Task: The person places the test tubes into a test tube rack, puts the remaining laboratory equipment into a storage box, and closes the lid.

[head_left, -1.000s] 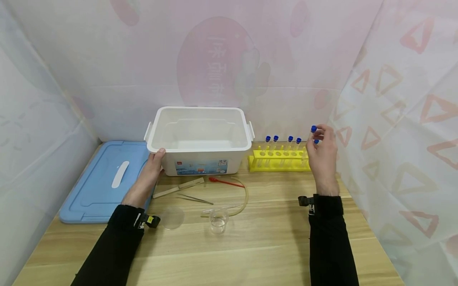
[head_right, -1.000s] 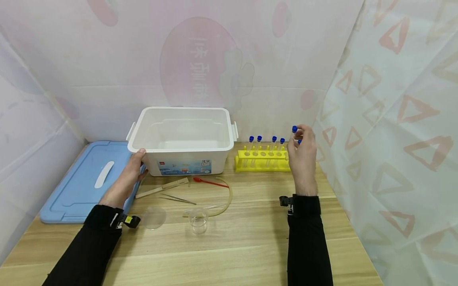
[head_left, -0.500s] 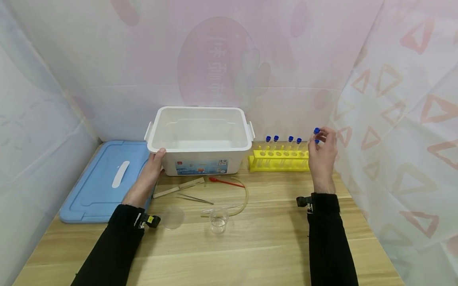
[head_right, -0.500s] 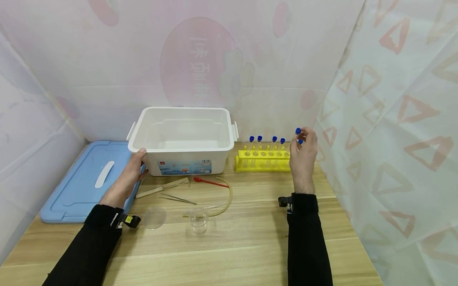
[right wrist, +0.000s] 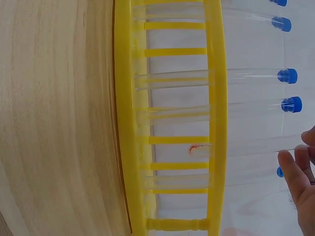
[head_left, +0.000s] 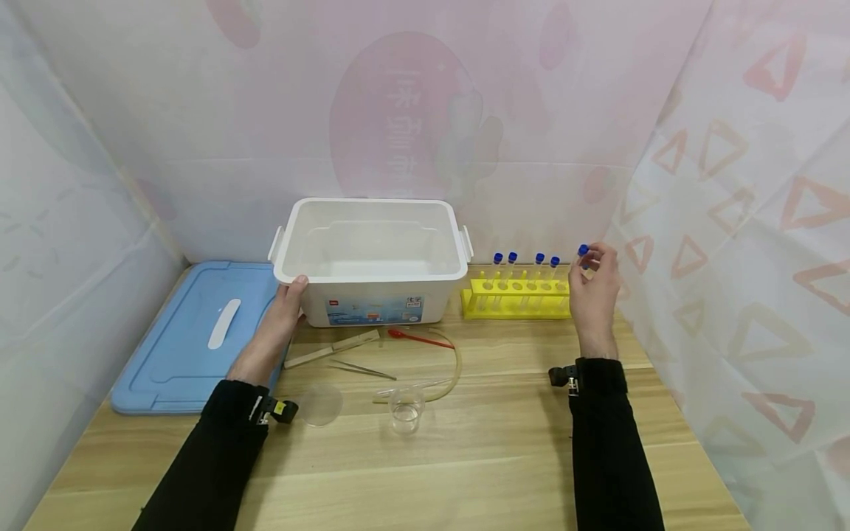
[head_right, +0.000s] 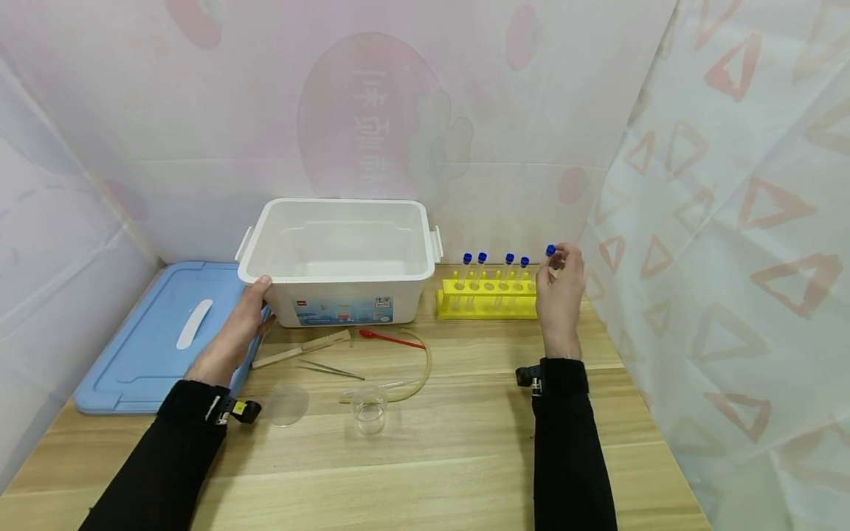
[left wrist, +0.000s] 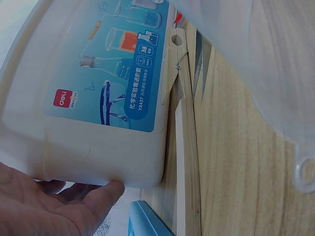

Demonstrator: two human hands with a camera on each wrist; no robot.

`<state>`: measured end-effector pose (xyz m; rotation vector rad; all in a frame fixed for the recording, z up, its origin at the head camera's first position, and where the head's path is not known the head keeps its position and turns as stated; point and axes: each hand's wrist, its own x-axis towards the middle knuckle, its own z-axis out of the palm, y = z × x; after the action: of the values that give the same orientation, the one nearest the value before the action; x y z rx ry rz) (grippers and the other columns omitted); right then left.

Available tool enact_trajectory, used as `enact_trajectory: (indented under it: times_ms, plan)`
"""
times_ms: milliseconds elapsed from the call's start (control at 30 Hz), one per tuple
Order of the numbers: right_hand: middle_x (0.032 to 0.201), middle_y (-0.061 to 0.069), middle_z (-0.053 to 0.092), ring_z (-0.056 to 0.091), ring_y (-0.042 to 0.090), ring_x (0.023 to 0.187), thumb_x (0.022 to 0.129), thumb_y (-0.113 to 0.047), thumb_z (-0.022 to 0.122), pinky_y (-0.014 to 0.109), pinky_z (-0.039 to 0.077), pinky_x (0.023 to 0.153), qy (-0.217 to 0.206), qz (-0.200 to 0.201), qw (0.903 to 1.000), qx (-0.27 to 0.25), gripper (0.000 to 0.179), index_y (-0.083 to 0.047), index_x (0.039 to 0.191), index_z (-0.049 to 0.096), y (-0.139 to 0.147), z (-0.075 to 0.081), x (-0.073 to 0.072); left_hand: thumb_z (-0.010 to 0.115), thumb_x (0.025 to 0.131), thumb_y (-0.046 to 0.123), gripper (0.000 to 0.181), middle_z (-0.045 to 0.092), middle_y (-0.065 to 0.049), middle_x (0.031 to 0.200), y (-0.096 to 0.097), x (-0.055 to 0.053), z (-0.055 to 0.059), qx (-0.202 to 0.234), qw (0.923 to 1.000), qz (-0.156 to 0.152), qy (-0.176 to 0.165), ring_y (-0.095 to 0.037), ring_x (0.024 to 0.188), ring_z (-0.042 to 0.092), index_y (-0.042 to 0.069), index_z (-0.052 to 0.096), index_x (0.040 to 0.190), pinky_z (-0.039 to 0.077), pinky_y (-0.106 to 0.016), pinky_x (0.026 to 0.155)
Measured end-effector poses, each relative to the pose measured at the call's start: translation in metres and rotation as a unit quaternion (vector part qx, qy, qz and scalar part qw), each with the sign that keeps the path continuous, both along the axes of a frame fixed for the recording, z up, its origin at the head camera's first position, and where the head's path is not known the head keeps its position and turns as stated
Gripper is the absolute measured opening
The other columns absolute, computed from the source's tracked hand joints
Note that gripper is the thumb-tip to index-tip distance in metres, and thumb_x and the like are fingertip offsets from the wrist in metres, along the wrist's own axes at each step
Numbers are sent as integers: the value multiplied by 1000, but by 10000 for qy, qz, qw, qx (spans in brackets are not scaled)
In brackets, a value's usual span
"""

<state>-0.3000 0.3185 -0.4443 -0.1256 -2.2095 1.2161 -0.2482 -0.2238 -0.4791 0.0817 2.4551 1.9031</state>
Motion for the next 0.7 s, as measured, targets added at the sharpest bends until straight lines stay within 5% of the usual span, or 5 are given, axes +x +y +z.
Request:
enact_trajectory:
  times_ms: [700]
  plan:
    - [151,31,58,66,45,142,118,1,56,63,62,124,-770,250,9967,43,41,-1,157,44,7,-12,-5,29,121,62,85,-3,-21,198,0,-2,-2,63,10000,-13,-37,-48,186,3,26,-6,190,10,-89,142]
